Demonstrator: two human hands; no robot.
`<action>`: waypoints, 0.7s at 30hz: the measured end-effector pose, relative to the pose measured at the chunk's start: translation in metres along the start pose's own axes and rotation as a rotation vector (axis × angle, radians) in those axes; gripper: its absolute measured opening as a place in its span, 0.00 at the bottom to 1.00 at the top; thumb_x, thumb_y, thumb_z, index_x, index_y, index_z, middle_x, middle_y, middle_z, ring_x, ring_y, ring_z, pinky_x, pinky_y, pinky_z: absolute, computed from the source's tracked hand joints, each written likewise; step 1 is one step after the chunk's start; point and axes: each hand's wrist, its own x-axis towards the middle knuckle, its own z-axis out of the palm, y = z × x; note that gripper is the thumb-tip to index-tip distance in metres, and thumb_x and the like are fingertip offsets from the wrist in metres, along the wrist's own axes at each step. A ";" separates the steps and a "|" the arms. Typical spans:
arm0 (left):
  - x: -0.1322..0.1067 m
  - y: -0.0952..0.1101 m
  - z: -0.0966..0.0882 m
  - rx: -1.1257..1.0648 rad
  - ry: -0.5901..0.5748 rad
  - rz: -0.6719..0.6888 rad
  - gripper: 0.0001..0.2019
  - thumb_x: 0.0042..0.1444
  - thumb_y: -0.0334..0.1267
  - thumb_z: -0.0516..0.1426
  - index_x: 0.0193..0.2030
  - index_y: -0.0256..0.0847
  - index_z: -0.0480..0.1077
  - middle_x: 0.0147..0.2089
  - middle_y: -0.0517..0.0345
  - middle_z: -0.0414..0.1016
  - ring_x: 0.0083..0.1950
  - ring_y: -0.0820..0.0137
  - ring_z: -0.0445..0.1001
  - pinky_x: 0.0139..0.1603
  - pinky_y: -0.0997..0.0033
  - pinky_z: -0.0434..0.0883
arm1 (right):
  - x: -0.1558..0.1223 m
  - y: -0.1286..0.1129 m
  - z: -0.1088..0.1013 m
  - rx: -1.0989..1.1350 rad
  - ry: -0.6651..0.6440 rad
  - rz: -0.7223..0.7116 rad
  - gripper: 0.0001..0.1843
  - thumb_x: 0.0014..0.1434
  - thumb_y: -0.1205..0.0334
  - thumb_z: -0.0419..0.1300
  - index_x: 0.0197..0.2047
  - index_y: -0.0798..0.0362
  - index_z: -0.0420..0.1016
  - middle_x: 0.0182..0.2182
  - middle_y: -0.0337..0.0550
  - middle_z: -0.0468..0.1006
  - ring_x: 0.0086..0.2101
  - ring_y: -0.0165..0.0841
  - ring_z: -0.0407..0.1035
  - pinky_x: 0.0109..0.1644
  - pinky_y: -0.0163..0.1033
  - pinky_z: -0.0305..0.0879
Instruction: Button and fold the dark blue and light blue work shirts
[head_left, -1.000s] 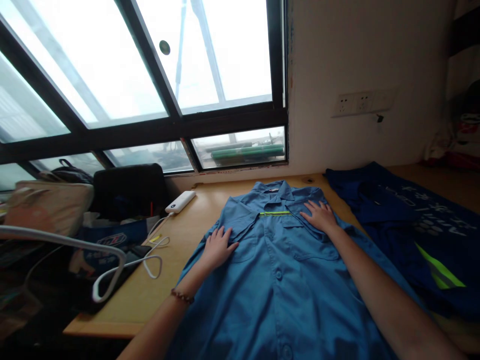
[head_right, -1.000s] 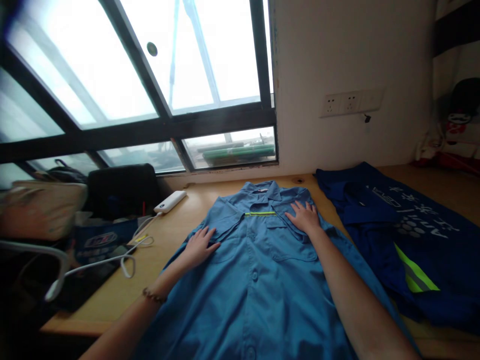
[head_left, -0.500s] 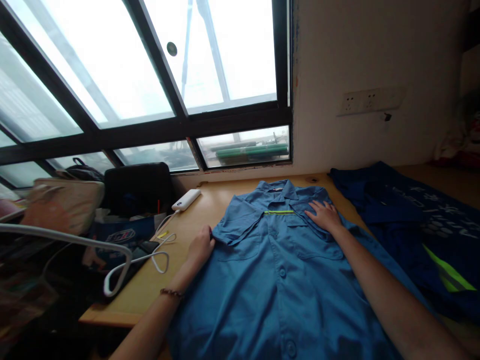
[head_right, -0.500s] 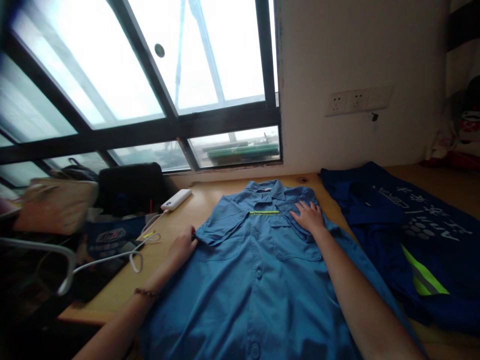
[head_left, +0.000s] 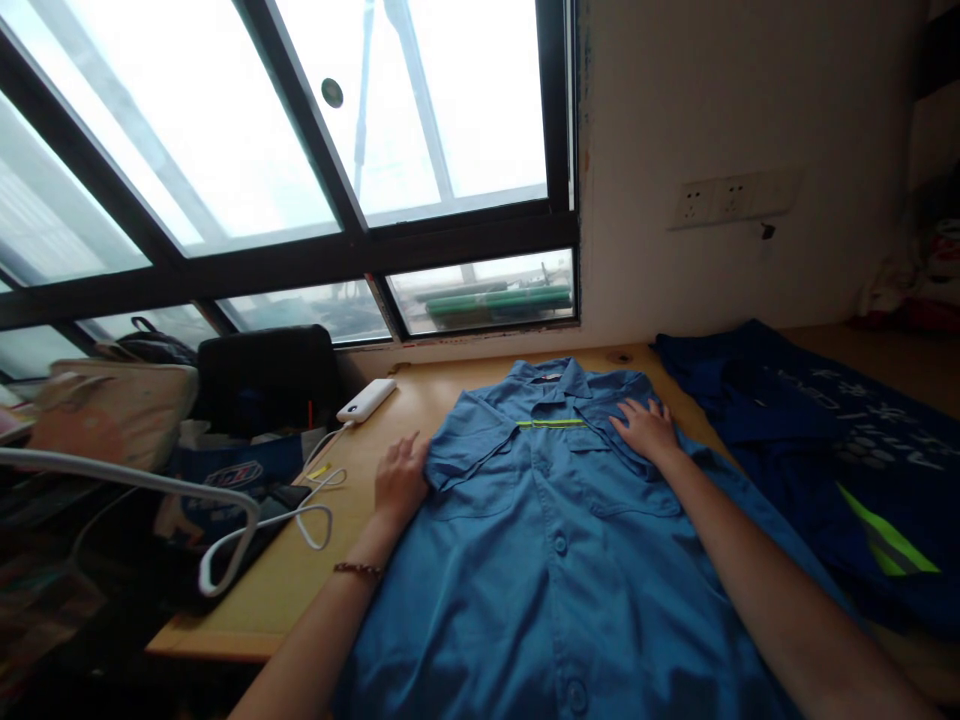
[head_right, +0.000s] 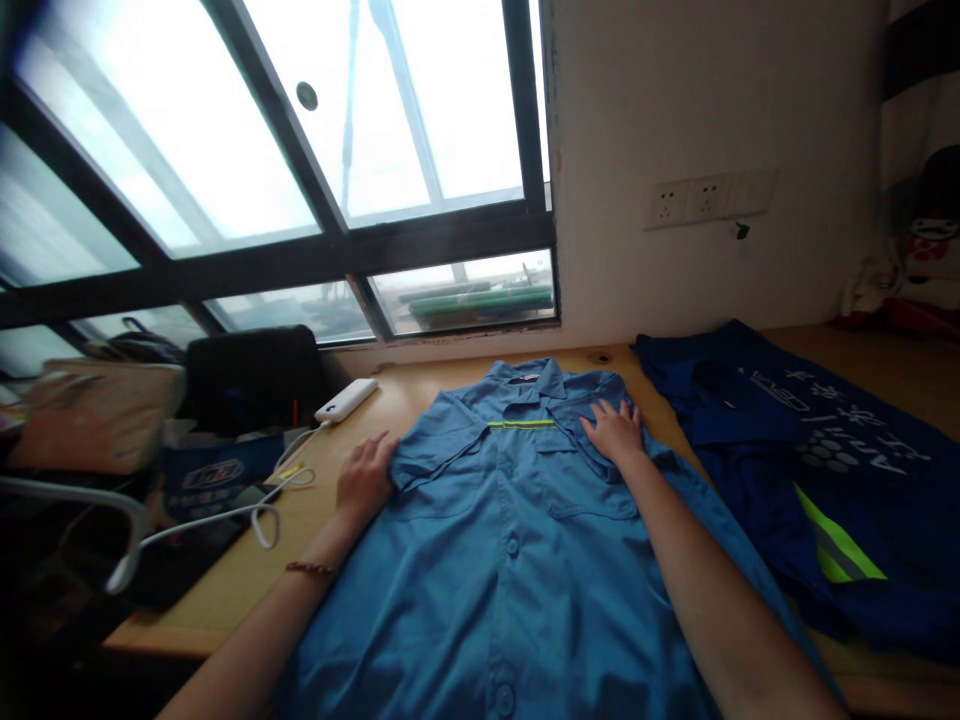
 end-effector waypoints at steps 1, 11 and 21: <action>0.000 0.002 -0.002 -0.045 -0.040 0.131 0.22 0.52 0.30 0.47 0.55 0.45 0.59 0.60 0.54 0.55 0.60 0.62 0.50 0.59 0.61 0.51 | 0.000 0.000 0.001 -0.005 0.003 0.028 0.29 0.55 0.41 0.40 0.55 0.45 0.61 0.56 0.41 0.58 0.55 0.51 0.46 0.55 0.60 0.37; -0.007 0.018 0.000 -0.253 -0.384 0.299 0.22 0.58 0.48 0.40 0.60 0.56 0.48 0.65 0.63 0.42 0.65 0.65 0.40 0.61 0.56 0.41 | 0.000 0.004 0.001 0.006 -0.115 0.021 0.35 0.53 0.36 0.35 0.59 0.42 0.53 0.60 0.42 0.50 0.56 0.53 0.42 0.54 0.62 0.37; 0.064 0.032 0.014 -0.326 -0.140 0.231 0.24 0.57 0.48 0.42 0.56 0.38 0.59 0.59 0.49 0.57 0.58 0.64 0.57 0.57 0.66 0.55 | -0.039 0.013 -0.014 -0.010 -0.116 0.176 0.36 0.51 0.35 0.38 0.58 0.43 0.55 0.60 0.45 0.50 0.55 0.60 0.45 0.51 0.65 0.42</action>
